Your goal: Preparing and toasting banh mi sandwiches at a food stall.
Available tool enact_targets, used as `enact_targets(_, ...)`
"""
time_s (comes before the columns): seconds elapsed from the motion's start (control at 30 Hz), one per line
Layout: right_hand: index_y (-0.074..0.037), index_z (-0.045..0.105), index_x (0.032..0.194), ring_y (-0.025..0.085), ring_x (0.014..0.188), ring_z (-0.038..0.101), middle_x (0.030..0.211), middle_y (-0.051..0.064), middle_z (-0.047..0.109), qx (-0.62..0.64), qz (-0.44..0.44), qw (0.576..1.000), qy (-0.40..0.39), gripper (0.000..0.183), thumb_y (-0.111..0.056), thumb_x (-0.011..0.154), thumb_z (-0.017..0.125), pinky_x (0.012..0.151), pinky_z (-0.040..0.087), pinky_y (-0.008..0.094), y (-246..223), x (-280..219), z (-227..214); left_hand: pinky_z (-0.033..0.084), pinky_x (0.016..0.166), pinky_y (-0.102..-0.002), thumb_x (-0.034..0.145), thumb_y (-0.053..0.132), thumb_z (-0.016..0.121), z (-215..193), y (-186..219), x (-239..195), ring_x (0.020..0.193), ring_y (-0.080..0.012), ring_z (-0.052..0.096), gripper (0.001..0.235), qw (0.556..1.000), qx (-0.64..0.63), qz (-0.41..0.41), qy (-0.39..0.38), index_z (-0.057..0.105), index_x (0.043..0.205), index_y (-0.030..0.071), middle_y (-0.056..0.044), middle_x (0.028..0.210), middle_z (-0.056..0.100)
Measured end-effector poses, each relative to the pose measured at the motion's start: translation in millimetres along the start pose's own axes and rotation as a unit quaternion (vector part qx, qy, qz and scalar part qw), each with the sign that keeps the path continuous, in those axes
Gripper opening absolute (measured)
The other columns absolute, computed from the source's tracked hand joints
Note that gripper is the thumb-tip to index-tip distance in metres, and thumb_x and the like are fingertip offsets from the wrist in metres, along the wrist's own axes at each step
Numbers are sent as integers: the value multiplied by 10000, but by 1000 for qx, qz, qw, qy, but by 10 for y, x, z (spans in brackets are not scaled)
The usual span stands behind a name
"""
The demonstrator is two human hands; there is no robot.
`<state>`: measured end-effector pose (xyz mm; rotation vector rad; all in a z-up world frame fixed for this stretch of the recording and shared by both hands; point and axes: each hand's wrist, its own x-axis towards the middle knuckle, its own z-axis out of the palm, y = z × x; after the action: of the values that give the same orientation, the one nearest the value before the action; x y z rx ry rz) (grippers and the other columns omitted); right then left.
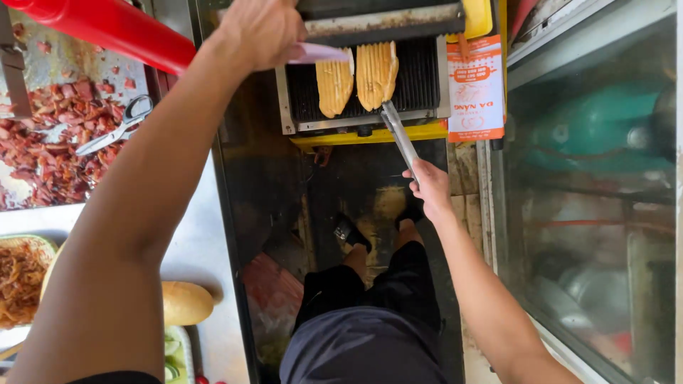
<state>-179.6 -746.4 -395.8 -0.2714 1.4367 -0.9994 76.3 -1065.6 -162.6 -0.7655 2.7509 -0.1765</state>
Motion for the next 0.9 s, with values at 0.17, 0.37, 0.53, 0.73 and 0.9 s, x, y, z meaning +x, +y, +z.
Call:
enact_targets(0.17, -68, 680, 1231, 44, 555, 485, 875, 27, 704, 61, -1, 996, 61, 332, -302, 996, 659, 455, 334, 198, 80, 314, 486, 573, 592, -426, 958, 427, 773, 414, -533, 314, 668, -237, 696, 315, 991, -119, -29, 61, 790, 1111, 153, -60, 799, 727)
enact_targets(0.37, -78, 656, 1344, 65, 560, 503, 882, 46, 710, 75, -89, 991, 72, 405, -296, 1003, 665, 465, 365, 208, -94, 884, 825, 536, 577, -403, 889, 473, 805, 192, -477, 313, 677, -236, 690, 370, 980, -177, -80, 32, 774, 1037, 136, -59, 814, 742)
enact_targets(0.53, -28, 657, 1337, 51, 730, 578, 942, 37, 687, 108, -136, 983, 54, 399, -258, 1012, 676, 535, 381, 188, -66, 421, 411, 522, 634, -417, 952, 391, 730, -305, -287, 167, 686, -259, 674, 303, 968, -216, -107, -69, 787, 940, 94, -107, 779, 725)
enact_targets(0.73, -14, 620, 1397, 43, 678, 491, 984, 53, 689, 36, -138, 981, 135, 406, -220, 1047, 623, 544, 365, 180, 68, -813, -1122, 561, 570, -396, 779, 270, 742, 280, 403, -113, 610, -231, 660, 206, 911, -372, -67, -164, 717, 746, 68, -115, 692, 709)
enact_targets(0.9, -29, 620, 1420, 51, 628, 444, 970, 38, 664, -35, -139, 978, 149, 387, -197, 1072, 600, 518, 319, 184, -402, -1060, -1881, 570, 661, -429, 717, 254, 805, 1623, 1206, -313, 713, -300, 718, 218, 875, -455, -35, -163, 743, 747, 46, -159, 739, 721)
